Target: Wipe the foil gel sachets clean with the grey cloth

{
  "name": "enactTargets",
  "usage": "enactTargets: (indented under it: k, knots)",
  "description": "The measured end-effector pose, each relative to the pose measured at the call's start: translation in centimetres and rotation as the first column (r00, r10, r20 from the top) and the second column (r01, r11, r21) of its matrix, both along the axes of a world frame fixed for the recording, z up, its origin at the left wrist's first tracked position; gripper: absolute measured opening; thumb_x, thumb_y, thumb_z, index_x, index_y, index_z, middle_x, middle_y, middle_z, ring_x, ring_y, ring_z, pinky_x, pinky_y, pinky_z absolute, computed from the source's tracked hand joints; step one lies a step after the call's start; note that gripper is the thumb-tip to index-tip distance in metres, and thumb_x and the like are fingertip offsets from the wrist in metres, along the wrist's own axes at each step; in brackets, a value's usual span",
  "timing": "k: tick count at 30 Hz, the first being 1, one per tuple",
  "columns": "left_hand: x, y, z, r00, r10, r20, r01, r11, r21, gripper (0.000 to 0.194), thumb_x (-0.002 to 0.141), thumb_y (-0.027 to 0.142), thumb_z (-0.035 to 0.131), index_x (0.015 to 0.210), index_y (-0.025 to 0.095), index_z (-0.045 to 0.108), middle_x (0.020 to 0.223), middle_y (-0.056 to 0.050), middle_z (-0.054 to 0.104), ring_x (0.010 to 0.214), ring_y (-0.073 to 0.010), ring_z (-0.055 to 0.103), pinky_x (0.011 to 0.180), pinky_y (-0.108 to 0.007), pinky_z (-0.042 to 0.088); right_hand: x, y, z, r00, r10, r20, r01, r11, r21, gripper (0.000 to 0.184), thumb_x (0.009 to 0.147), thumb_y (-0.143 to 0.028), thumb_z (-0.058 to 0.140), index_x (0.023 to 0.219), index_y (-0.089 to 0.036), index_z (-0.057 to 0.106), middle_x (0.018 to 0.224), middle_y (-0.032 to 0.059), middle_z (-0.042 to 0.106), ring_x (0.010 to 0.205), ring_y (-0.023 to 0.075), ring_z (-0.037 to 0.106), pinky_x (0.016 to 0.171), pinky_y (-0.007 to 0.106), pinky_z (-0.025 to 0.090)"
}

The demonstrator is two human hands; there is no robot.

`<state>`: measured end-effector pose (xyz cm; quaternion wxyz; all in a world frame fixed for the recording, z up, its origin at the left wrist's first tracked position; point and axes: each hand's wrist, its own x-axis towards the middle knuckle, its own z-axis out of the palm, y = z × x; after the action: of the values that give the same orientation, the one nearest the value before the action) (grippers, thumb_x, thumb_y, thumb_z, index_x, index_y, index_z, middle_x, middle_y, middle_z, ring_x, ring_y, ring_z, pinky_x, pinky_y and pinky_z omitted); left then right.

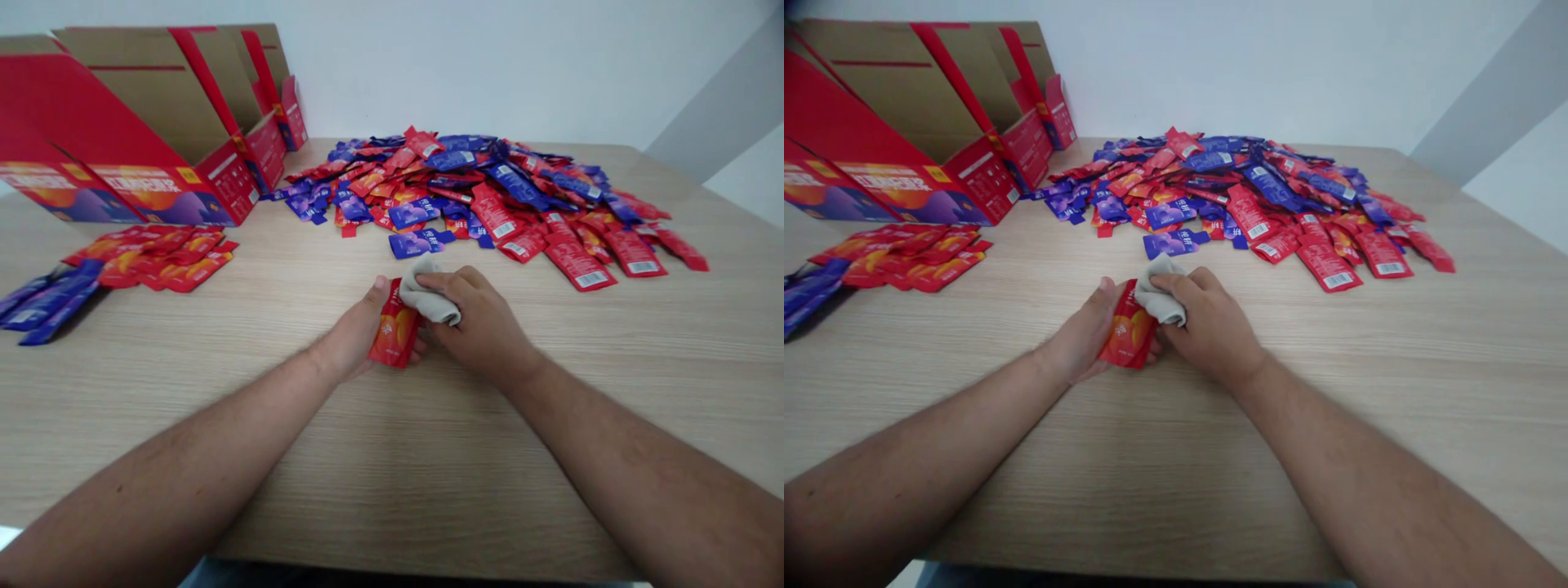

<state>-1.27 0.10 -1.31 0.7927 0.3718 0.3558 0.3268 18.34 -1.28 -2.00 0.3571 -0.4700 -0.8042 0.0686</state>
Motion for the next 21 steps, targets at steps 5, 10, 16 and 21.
enactTargets:
  k: [5,10,16,21]
  knots:
    - [-0.3,0.1,0.2,1.000,0.014,0.001,-0.014,0.999,-0.029,0.067,0.109,0.062,0.023,0.118,0.012,0.068,0.088,-0.012,0.077,0.061,-0.0222,0.075,0.057,-0.034,0.062,0.6,0.9,-1.0,0.999,-0.025,-0.043,0.025,1.000,0.004,0.049,0.085,-0.014,0.067,0.134,-0.018,0.067,0.114,0.0142,0.073,0.106,0.0309,0.067,0.095,0.050,0.058]
    - [0.0,0.1,0.4,0.998,0.037,-0.058,-0.042,0.995,-0.088,0.066,0.111,0.055,0.017,0.111,0.011,0.066,0.082,-0.012,0.076,0.058,-0.0213,0.074,0.056,-0.033,0.062,0.4,0.7,-1.3,0.998,-0.014,-0.056,0.013,1.000,-0.025,0.051,0.085,-0.013,0.067,0.136,-0.019,0.065,0.120,0.0147,0.073,0.110,0.0314,0.066,0.097,0.051,0.057]
    - [0.0,0.3,0.2,0.999,0.055,0.000,-0.054,0.992,-0.113,0.067,0.111,0.054,0.014,0.110,0.012,0.066,0.081,-0.011,0.075,0.058,-0.0209,0.074,0.055,-0.033,0.062,0.4,1.6,-1.0,1.000,0.009,-0.028,-0.009,1.000,-0.003,0.049,0.085,-0.014,0.068,0.134,-0.020,0.066,0.120,0.0133,0.075,0.111,0.0315,0.067,0.096,0.050,0.058]
    - [0.1,0.4,0.5,0.996,0.087,0.019,-0.084,0.987,-0.135,0.066,0.111,0.056,0.015,0.111,0.013,0.065,0.086,-0.012,0.076,0.059,-0.0224,0.074,0.054,-0.034,0.061,0.8,2.9,-0.4,0.997,0.067,0.036,-0.067,0.998,0.011,0.047,0.085,-0.016,0.068,0.131,-0.021,0.067,0.118,0.0123,0.077,0.106,0.0306,0.068,0.093,0.049,0.059]
